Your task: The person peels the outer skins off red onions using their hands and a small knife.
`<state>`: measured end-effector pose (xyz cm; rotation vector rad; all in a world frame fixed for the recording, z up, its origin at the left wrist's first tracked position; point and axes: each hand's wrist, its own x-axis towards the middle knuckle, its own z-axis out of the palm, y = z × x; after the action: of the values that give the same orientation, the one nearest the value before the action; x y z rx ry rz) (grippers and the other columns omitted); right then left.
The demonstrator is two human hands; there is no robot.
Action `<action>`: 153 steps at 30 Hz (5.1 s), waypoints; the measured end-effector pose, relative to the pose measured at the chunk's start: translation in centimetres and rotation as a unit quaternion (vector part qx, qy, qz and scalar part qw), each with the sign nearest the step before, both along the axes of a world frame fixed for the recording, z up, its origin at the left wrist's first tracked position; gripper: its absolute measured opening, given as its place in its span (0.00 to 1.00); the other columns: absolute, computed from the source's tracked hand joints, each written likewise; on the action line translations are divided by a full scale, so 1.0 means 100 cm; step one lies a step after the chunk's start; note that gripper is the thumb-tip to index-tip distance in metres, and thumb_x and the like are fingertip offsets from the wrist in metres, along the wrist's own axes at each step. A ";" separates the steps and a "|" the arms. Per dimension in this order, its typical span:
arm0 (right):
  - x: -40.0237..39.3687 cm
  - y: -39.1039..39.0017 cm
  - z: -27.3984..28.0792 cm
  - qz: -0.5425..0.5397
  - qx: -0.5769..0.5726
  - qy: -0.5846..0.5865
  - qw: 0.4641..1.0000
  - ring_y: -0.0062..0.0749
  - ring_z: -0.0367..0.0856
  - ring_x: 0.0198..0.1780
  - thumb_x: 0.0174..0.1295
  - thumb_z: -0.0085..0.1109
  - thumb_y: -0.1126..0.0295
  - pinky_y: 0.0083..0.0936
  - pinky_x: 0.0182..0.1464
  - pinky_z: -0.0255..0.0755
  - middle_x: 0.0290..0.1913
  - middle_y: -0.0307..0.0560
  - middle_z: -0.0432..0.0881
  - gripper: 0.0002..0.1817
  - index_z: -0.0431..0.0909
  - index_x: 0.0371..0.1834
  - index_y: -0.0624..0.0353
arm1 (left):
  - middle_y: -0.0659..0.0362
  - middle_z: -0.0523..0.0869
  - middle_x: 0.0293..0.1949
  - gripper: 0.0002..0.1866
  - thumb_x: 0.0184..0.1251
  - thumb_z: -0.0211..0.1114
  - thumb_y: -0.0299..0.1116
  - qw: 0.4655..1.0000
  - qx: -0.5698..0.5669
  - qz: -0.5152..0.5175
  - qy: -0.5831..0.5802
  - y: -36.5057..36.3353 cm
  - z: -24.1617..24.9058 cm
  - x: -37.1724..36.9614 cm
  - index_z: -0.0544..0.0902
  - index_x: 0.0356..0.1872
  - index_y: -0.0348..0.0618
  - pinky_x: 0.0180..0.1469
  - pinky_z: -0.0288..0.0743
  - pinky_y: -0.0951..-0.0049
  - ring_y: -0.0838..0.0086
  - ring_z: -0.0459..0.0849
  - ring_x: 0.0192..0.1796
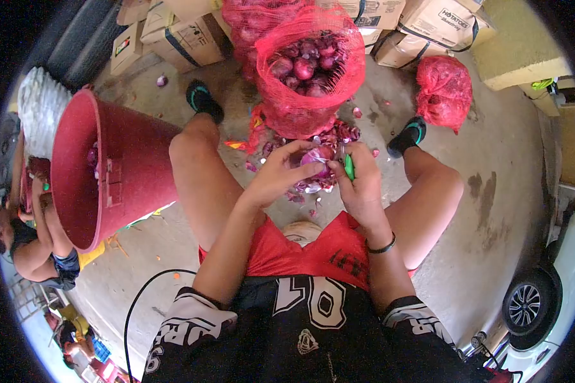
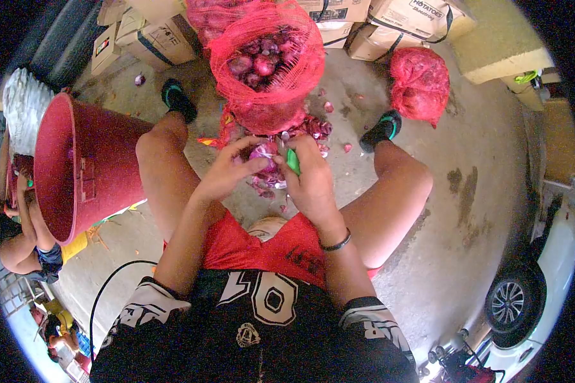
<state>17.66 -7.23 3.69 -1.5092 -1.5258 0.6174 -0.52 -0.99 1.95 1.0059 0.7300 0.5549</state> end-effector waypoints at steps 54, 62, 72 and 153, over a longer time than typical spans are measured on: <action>-0.009 -0.012 -0.009 0.012 -0.148 0.282 0.948 0.34 0.72 0.65 0.72 0.49 0.70 0.29 0.67 0.62 0.64 0.58 0.74 0.22 0.68 0.67 0.66 | 0.59 0.74 0.51 0.37 0.40 0.77 0.16 0.967 0.120 0.208 -0.090 -0.001 -0.008 0.007 0.71 0.56 0.39 0.61 0.71 0.71 0.72 0.76 0.55; -0.012 -0.008 0.004 0.092 -0.130 0.130 0.979 0.39 0.76 0.62 0.70 0.51 0.72 0.27 0.65 0.64 0.61 0.58 0.76 0.22 0.69 0.67 0.65 | 0.53 0.76 0.48 0.33 0.36 0.78 0.22 0.884 0.391 0.198 0.166 0.003 0.000 0.002 0.76 0.50 0.40 0.58 0.71 0.66 0.61 0.76 0.54; -0.009 -0.011 -0.002 -0.005 -0.193 0.322 0.927 0.31 0.78 0.53 0.72 0.49 0.71 0.27 0.57 0.70 0.54 0.51 0.81 0.21 0.69 0.67 0.63 | 0.54 0.74 0.50 0.34 0.36 0.79 0.24 0.900 0.365 0.210 0.113 0.002 -0.006 0.006 0.75 0.51 0.40 0.59 0.69 0.69 0.64 0.75 0.55; -0.008 -0.020 0.016 -0.047 -0.153 0.529 0.833 0.16 0.65 0.27 0.74 0.48 0.66 0.10 0.26 0.61 0.45 0.38 0.73 0.32 0.48 0.77 0.56 | 0.52 0.75 0.59 0.35 0.59 0.69 0.28 0.953 0.072 0.228 -0.187 0.021 0.001 -0.049 0.62 0.67 0.39 0.61 0.75 0.54 0.61 0.78 0.60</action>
<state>16.83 -9.27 5.30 -1.0877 -0.4910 1.3898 -5.37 1.16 2.01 0.8298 0.5845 1.1825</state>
